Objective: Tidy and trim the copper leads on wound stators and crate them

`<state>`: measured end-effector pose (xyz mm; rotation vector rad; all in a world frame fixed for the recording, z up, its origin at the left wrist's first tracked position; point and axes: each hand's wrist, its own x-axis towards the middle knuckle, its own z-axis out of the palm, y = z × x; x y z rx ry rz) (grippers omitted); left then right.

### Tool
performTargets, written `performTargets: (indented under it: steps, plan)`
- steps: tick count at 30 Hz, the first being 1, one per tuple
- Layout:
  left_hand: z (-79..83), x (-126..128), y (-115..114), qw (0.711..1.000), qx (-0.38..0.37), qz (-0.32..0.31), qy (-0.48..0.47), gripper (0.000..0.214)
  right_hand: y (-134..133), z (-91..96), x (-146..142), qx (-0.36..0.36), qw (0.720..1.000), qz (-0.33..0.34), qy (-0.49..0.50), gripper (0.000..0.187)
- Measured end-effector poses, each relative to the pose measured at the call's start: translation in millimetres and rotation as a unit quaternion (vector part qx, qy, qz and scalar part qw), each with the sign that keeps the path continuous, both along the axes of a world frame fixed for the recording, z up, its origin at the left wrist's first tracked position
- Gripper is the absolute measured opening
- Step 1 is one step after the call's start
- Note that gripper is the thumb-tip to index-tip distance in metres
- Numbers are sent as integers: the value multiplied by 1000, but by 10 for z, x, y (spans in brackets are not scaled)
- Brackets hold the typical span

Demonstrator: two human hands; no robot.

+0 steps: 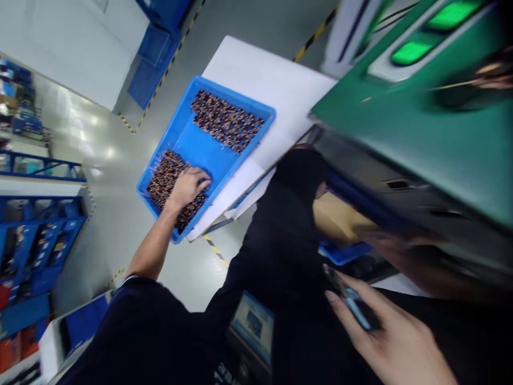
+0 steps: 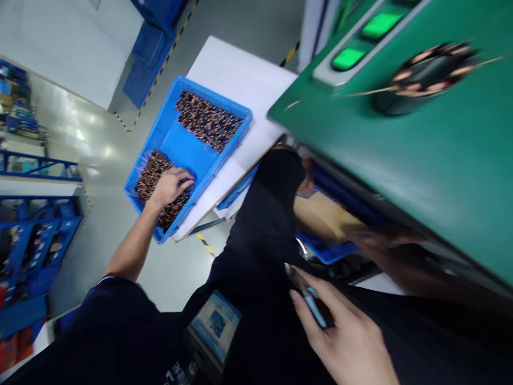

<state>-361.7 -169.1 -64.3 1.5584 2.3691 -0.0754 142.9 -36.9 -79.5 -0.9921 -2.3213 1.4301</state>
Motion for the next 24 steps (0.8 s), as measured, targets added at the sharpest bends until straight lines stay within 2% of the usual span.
performTargets:
  steps: [2,4,5,7,8,10,12,14,17,20,22,24]
  plan:
    - [145,121,176,994,109,-2,-4,37,32,80,-131,9,1000,17,16,30]
    - [292,364,463,972,236,5,2,37,58,136,-238,-4,1000,25,17,29]
    - [370,544,645,951,309,-7,2,31,66,160,-276,-9,1000,29,8,29]
    - [537,1003,1053,876,475,-83,-7,18,65,213,-321,-12,999,40,-16,31]
    - [618,1261,1264,856,505,-105,-10,15,55,242,-326,-16,999,45,-25,33]
    - [736,1762,1661,856,504,-105,-44,5,21,296,-303,-24,998,50,-38,36]
    - [758,2154,1990,865,486,-102,-78,22,-22,324,-242,-31,997,46,-46,39]
    - [694,2384,2241,881,458,-80,-88,38,-67,310,-155,-33,998,31,-51,38]
    - [561,2468,2478,924,379,-16,-52,35,-139,224,-15,-33,998,3,-53,35]
    - [506,2424,2560,937,347,5,-27,27,-208,138,92,-40,998,-20,-46,33]
    - [516,2409,2529,925,374,-38,-54,19,-230,114,138,-48,998,-37,-37,33]
    - [554,2433,2430,899,403,-112,-128,12,-211,118,170,-56,997,-58,-21,33]
